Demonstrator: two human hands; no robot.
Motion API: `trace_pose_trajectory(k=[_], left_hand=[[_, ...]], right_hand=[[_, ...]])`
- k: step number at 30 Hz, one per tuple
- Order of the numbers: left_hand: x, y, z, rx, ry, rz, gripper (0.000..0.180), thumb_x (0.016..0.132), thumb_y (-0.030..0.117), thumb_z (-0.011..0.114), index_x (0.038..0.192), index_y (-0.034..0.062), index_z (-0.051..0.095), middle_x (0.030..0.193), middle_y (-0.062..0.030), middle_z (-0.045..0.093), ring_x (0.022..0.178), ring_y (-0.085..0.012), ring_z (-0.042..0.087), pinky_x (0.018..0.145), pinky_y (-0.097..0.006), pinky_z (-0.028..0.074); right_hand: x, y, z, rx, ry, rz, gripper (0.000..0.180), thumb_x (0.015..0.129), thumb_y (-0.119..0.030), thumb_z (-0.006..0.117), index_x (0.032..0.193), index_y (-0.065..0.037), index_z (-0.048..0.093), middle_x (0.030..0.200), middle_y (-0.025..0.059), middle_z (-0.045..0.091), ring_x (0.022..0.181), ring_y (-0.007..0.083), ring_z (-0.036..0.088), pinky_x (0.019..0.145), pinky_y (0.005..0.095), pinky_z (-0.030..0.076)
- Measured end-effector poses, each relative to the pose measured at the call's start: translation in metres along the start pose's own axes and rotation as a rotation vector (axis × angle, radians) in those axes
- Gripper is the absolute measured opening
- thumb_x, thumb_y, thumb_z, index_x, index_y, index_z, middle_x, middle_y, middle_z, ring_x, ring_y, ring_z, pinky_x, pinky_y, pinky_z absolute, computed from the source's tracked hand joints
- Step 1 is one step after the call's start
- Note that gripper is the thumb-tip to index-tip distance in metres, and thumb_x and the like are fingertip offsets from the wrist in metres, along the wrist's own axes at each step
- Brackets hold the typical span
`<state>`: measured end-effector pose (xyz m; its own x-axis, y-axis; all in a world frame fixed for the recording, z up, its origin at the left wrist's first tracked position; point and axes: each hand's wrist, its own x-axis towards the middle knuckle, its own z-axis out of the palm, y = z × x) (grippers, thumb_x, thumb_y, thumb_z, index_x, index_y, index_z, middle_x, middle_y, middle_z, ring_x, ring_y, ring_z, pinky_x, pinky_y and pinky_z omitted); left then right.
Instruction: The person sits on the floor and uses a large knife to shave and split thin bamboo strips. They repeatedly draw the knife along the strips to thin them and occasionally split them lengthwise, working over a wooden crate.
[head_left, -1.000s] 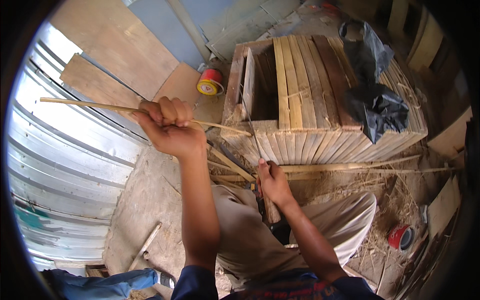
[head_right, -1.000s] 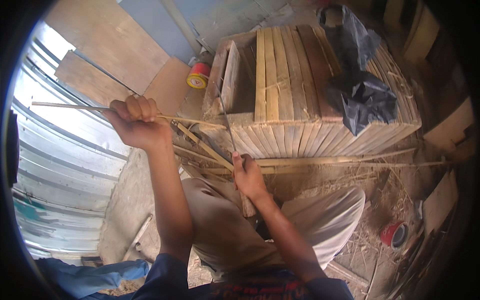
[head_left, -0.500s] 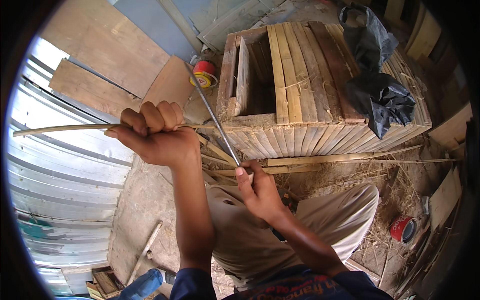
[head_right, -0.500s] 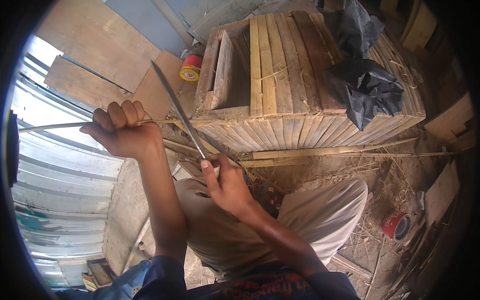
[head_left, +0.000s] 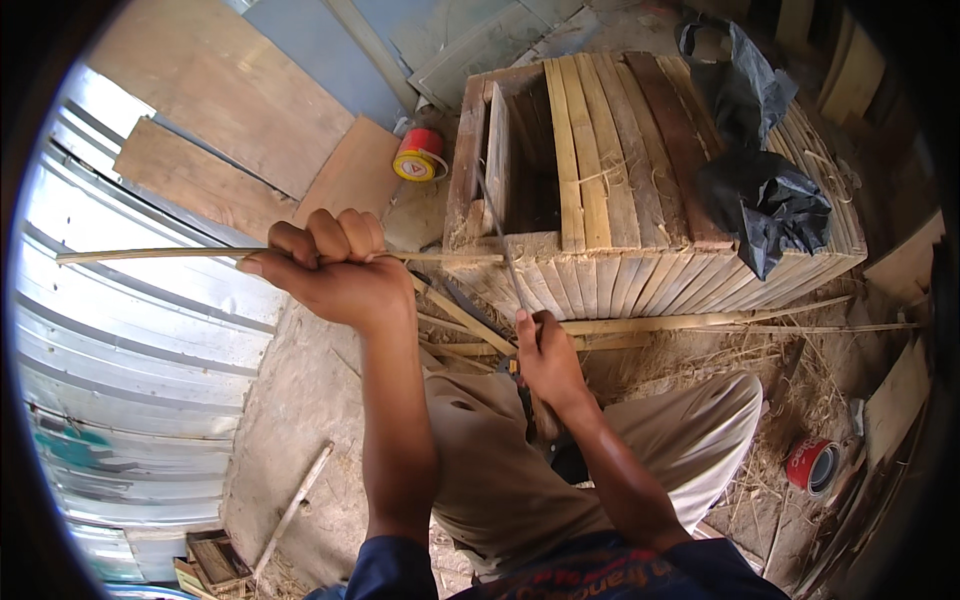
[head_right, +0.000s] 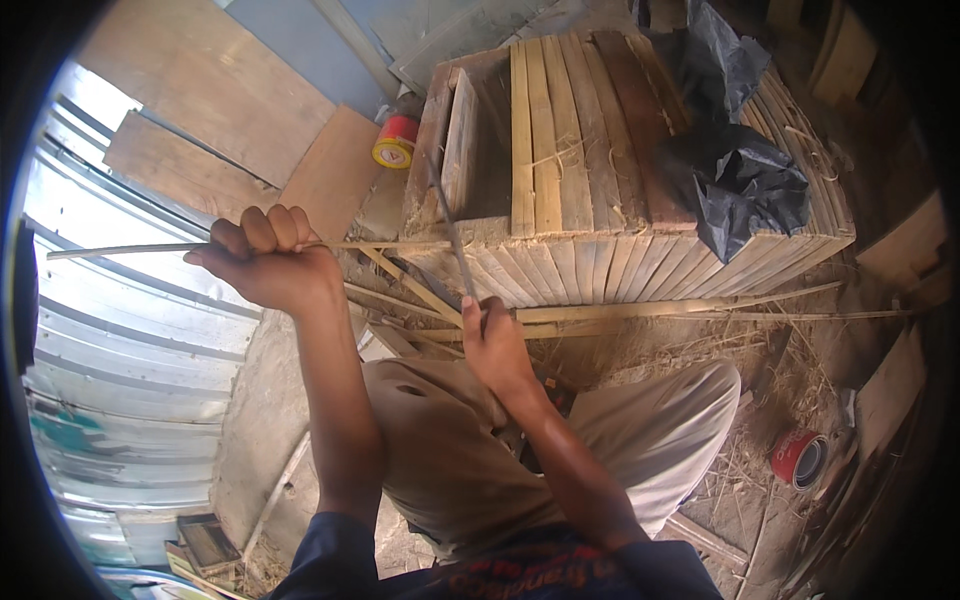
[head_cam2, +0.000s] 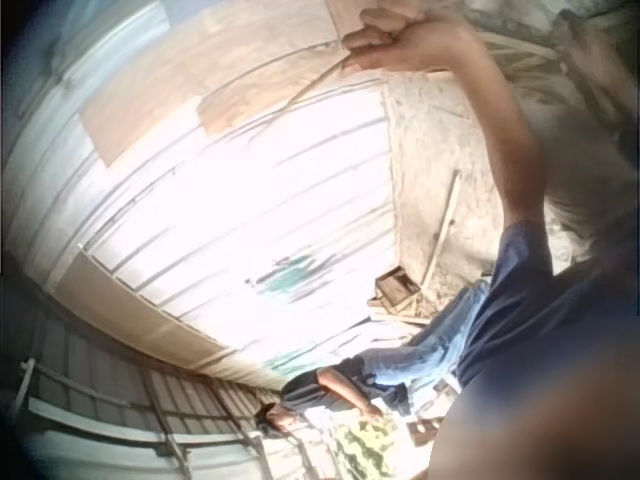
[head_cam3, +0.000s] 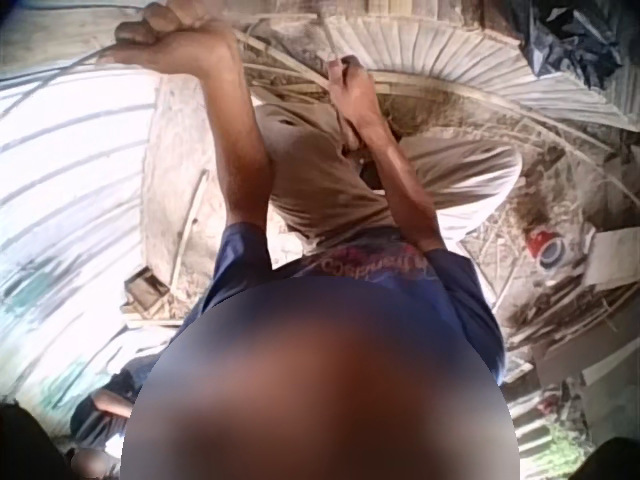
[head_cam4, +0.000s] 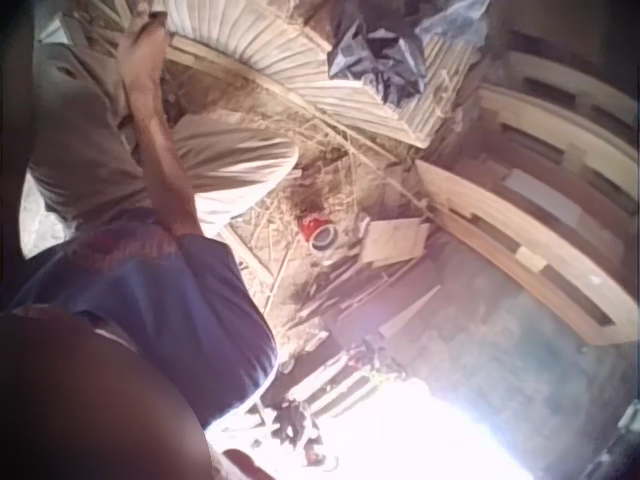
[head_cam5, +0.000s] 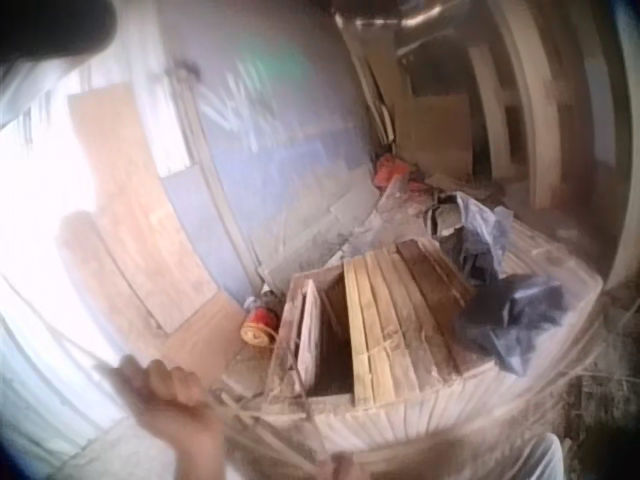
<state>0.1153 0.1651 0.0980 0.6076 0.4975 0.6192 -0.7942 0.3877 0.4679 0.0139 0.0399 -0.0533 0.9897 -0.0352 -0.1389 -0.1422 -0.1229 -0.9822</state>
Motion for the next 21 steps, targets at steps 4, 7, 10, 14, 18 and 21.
trace_pose_trajectory(k=[4, 7, 10, 14, 18, 21], left_hand=[[-0.001, -0.003, 0.004, 0.025, -0.022, -0.013, 0.056, 0.106, 0.06, 0.037, 0.072, 0.019, 0.02, 0.053, 0.0032, 0.014, 0.046, -0.0096, 0.007, 0.042, -0.029, 0.01], [0.004, -0.003, 0.0, 0.013, -0.027, -0.014, 0.055, 0.106, 0.059, 0.038, 0.072, 0.0189, 0.021, 0.053, 0.0031, 0.015, 0.046, -0.0096, 0.007, 0.042, -0.029, 0.01], [0.01, -0.004, -0.009, -0.123, -0.132, -0.077, 0.054, 0.107, 0.058, 0.037, 0.072, 0.0186, 0.022, 0.053, 0.0033, 0.015, 0.047, -0.0099, 0.007, 0.043, -0.029, 0.011], [0.017, -0.002, -0.023, -0.34, -0.396, -0.246, 0.053, 0.108, 0.056, 0.031, 0.072, 0.0179, 0.024, 0.054, 0.0038, 0.016, 0.048, -0.0108, 0.008, 0.047, -0.03, 0.012], [0.026, -0.002, -0.033, -0.588, -0.583, -0.358, 0.053, 0.109, 0.055, 0.026, 0.071, 0.0176, 0.026, 0.054, 0.004, 0.018, 0.049, -0.0115, 0.012, 0.05, -0.031, 0.014], [0.031, -0.006, -0.036, -0.569, -0.65, -0.393, 0.053, 0.109, 0.055, 0.026, 0.071, 0.0177, 0.026, 0.053, 0.004, 0.02, 0.049, -0.0114, 0.013, 0.05, -0.031, 0.015]], right_hand=[[-0.003, 0.004, 0.002, 0.05, -0.018, -0.153, 0.047, 0.106, -0.04, 0.049, 0.103, 0.005, 0.057, 0.06, 0.007, 0.055, 0.054, 0.0163, 0.057, 0.054, 0.0341, 0.047], [-0.004, 0.007, 0.003, 0.126, 0.006, -0.061, 0.045, 0.106, -0.041, 0.051, 0.102, 0.003, 0.056, 0.06, 0.0033, 0.055, 0.052, 0.0131, 0.057, 0.053, 0.0318, 0.047], [0.0, 0.014, -0.001, 0.15, 0.019, 0.082, 0.041, 0.106, -0.04, 0.051, 0.101, 0.001, 0.055, 0.062, 0.0021, 0.056, 0.052, 0.009, 0.054, 0.052, 0.0287, 0.045], [-0.002, 0.023, -0.008, 0.069, -0.105, -0.143, 0.053, 0.105, -0.045, 0.048, 0.106, 0.007, 0.055, 0.064, 0.0192, 0.061, 0.056, 0.0296, 0.063, 0.059, 0.0455, 0.05], [-0.007, 0.023, -0.013, 0.219, -0.056, 0.187, 0.059, 0.104, -0.049, 0.049, 0.112, 0.009, 0.057, 0.064, 0.0158, 0.061, 0.055, 0.0248, 0.062, 0.058, 0.0419, 0.051], [-0.007, 0.013, -0.019, 0.063, -0.261, 0.029, 0.052, 0.107, -0.049, 0.044, 0.105, 0.002, 0.053, 0.063, 0.0045, 0.055, 0.05, 0.012, 0.054, 0.047, 0.0306, 0.047]])
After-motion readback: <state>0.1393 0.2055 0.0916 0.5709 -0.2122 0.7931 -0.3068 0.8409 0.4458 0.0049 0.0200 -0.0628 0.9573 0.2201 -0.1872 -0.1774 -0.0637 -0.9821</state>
